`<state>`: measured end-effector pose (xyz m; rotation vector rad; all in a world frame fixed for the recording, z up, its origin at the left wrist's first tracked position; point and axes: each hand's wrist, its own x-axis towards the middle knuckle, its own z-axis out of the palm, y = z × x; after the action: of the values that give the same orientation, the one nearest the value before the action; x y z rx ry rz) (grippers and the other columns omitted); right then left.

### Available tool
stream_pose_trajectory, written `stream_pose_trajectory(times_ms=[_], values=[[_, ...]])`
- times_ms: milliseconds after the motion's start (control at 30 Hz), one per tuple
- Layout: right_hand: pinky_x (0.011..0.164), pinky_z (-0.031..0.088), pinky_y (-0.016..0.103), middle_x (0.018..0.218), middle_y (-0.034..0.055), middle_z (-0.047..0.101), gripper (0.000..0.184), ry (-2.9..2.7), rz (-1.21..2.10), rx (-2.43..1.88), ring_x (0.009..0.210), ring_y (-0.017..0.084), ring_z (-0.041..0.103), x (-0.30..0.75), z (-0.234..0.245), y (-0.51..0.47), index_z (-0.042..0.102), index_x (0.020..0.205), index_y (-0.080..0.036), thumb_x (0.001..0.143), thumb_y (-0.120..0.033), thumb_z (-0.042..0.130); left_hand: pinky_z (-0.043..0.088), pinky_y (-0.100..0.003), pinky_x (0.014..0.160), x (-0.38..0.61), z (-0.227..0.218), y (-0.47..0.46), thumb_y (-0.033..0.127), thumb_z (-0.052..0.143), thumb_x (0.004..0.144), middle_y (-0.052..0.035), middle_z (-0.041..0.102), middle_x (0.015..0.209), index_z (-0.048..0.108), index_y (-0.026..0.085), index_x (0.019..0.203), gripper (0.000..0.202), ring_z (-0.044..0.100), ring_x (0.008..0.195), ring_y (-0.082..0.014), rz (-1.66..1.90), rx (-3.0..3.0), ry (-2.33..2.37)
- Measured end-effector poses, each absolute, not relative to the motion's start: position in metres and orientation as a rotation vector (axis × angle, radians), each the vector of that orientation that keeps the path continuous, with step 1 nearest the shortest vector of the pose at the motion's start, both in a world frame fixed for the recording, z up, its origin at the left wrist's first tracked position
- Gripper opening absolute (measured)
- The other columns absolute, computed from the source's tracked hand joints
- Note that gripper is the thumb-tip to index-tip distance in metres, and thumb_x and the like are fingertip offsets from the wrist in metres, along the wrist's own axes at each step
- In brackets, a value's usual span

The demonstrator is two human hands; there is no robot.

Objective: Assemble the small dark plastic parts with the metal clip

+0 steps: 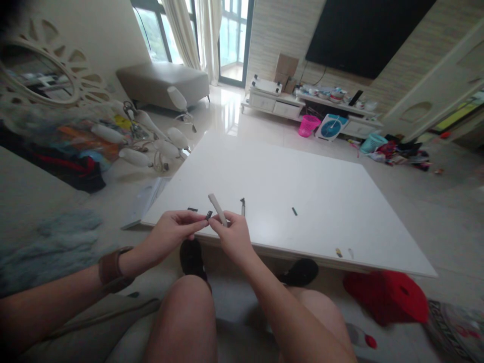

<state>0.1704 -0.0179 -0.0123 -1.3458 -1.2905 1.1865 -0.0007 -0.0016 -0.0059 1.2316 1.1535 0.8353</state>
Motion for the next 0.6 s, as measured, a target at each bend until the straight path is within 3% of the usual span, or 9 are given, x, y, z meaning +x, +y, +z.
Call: stream_pose_trajectory(times_ms=[600], values=[[0.054, 0.032, 0.026, 0.063, -0.0005, 0.056, 0.022, -1.297, 1.203, -1.32, 0.059, 0.012, 0.043, 0.171, -0.0116, -0.0185, 0.07, 0.072, -0.016, 0.079, -0.036, 0.069, 0.045, -0.023, 0.053, -0.0008, -0.0071, -0.0009, 0.041, 0.079, 0.073, -0.0058, 0.074, 0.078, 0.08, 0.017, 0.087, 0.028, 0.056, 0.06, -0.0118, 0.817, 1.238, 1.166]])
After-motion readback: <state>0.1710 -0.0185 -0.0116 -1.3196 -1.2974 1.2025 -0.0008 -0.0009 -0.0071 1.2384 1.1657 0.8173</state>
